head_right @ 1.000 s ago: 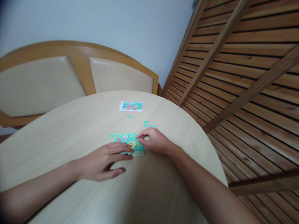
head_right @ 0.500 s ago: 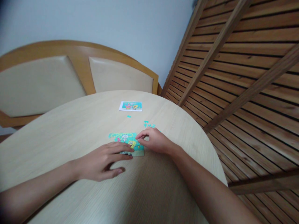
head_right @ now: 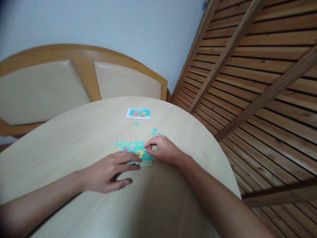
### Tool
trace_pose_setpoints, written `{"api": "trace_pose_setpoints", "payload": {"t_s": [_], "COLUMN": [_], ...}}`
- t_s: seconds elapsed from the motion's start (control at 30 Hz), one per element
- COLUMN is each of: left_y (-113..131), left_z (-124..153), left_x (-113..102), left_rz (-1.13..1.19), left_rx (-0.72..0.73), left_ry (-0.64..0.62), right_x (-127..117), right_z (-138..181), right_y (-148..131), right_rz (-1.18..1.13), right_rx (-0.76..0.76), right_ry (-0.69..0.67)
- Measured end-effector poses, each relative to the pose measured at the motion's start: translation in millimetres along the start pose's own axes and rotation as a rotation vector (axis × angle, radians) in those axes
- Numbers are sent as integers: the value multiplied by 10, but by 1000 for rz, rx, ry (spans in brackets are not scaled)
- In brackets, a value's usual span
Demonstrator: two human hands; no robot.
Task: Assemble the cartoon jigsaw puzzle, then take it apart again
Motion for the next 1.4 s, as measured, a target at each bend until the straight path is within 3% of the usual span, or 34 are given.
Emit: {"api": "trace_pose_setpoints", "payload": {"t_s": [0.33, 0.5, 0.57, 0.77, 1.1, 1.4], "left_y": [18, 35, 50, 25, 52, 124], "left_z": [-8, -10, -8, -1, 8, -9], "left_x": [-10, -8, -1, -54, -5, -17], "left_rz": [3, -21, -26, -60, -24, 18], "left_rx": [9, 30, 46, 12, 58, 91], "left_ry": [0, -4, -9, 62, 20, 10], "right_x": [-54, -526, -636, -616, -390, -323], "right_z": [-1, 99, 168, 237, 172, 170], "right_y": [-24, 399, 577, 807, 646, 776], "right_rz": [44, 46, 76, 160, 249, 198], "right_rx": [-46, 257, 366, 494, 439, 432], "right_ry": [28, 353, 400, 297, 178, 183]}}
Point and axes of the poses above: each hand's wrist, its own z-axis away from the middle knuckle, its own x-axis out of the palm, y = z × x, the point moved 9 cm from there along -z, towards the middle knuckle, and after that the axes turned 1 degree about y, right-handed, at the moved point
